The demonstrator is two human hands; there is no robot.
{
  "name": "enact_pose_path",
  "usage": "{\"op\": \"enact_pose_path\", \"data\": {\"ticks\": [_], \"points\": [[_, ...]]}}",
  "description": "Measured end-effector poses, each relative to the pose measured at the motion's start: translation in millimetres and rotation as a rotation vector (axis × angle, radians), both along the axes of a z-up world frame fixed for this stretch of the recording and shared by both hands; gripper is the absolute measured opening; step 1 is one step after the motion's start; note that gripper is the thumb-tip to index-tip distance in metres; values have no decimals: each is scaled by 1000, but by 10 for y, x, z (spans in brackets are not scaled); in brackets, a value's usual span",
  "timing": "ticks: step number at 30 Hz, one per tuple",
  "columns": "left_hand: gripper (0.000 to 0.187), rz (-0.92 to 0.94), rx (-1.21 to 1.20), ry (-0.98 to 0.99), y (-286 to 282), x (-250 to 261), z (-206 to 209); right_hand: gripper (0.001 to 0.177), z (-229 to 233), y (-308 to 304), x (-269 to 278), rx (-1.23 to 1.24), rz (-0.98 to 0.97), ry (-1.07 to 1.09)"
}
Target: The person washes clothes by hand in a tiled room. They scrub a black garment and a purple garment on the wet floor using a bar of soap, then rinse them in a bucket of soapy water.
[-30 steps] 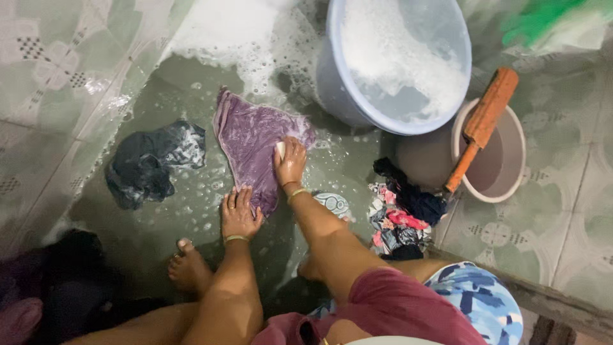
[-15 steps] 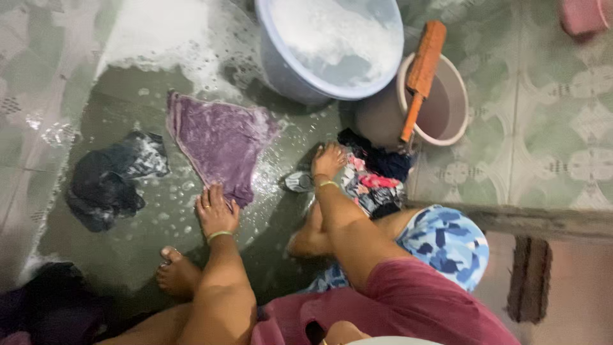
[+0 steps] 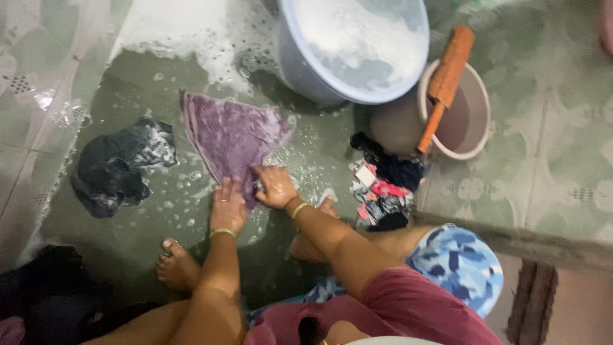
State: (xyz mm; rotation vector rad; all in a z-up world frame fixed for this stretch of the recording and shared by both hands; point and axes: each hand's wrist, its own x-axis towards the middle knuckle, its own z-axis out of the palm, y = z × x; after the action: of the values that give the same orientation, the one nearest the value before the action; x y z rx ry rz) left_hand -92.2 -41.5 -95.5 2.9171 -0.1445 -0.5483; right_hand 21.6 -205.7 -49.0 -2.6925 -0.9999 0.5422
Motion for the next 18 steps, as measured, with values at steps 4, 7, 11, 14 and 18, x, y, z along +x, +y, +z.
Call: {"op": "enact_pose_path", "data": {"ticks": [4,7,11,14,18], "points": [[43,-189,-198,-183,14,10,-159,77,-318,349,843,24,1,-215],[36,-83,-328,-233,3,-67,-235,74,-650,507,1670,3,-191,-437],[42,-83,-267,-193,-53,-45,-308,56,-748,509,760,25,327,-388],[51,87,-582,-212,-21,-83,-331,56,-423,598,842,12,353,-237],[47,34,-565,-230,-1,-88,-281,65,108,983,2204,-145,-555,253]]}}
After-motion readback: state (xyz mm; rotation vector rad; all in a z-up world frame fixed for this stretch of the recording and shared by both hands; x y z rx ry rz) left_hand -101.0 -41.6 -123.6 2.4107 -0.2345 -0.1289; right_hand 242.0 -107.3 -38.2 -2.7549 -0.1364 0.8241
